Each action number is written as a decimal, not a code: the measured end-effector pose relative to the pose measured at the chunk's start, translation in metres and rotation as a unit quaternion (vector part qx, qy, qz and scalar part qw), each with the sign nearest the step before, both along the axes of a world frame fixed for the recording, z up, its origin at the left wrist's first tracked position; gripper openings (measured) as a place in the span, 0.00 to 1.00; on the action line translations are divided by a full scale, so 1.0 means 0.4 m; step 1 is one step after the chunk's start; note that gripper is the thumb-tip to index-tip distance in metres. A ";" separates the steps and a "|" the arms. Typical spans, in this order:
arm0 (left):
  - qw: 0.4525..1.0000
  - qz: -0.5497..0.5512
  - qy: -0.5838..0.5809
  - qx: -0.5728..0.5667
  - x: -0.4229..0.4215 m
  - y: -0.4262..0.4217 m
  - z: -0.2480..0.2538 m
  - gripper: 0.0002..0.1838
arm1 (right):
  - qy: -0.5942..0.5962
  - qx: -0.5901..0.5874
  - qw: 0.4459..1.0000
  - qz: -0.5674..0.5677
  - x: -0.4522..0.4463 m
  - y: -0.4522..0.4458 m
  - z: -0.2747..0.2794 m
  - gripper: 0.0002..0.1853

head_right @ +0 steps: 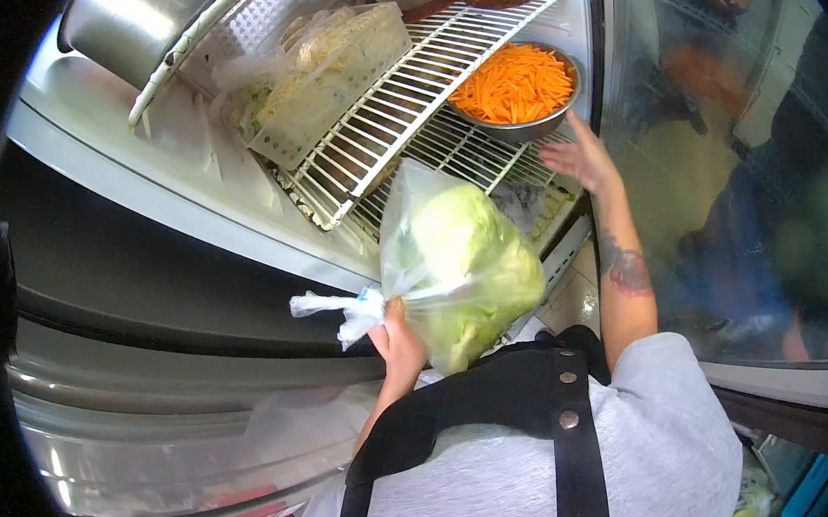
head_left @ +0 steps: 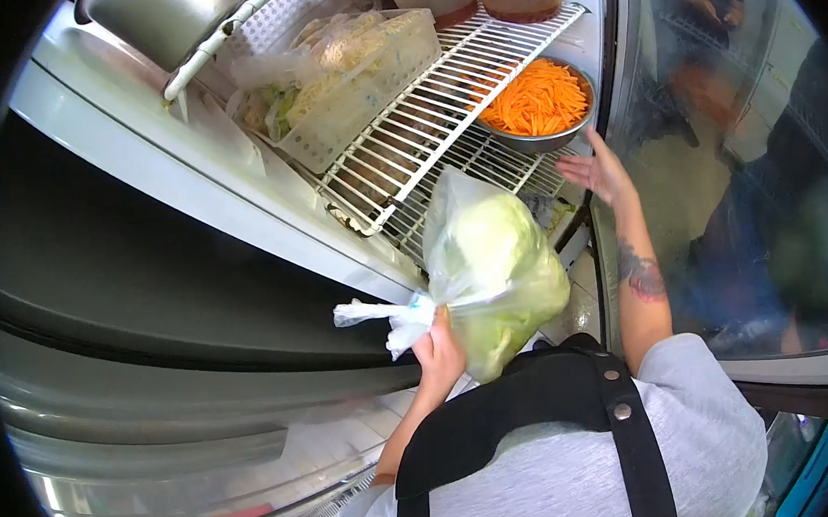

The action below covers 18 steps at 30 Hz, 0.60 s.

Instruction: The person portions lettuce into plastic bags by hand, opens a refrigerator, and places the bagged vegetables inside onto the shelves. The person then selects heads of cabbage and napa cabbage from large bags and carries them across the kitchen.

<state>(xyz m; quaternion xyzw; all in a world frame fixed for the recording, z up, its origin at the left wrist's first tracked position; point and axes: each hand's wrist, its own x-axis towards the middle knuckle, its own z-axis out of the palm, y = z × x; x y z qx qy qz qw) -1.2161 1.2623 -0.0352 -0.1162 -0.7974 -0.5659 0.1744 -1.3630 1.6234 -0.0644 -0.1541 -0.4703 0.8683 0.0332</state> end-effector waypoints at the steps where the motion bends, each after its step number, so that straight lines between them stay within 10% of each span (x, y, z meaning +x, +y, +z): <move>1: 0.994 0.009 -0.033 0.103 0.002 0.048 0.065 0.10 | 0.004 0.000 1.000 -0.012 0.022 -0.020 -0.032 0.49; 6: 0.950 0.071 -0.013 0.304 -0.050 0.140 0.054 0.17 | 0.121 -0.037 0.970 0.209 0.220 -0.170 -0.149 0.44; 9: 0.965 0.077 0.026 0.250 -0.087 0.156 0.058 0.17 | 0.128 -0.269 0.931 0.212 0.283 -0.306 -0.138 0.41; 14: 0.959 0.048 -0.001 0.279 -0.091 0.174 0.084 0.16 | 0.106 -0.127 0.976 0.139 0.237 -0.290 -0.051 0.45; 18: 0.995 0.027 -0.085 0.040 -0.096 0.139 -0.002 0.17 | 0.146 -0.015 0.987 0.072 0.213 -0.278 0.001 0.48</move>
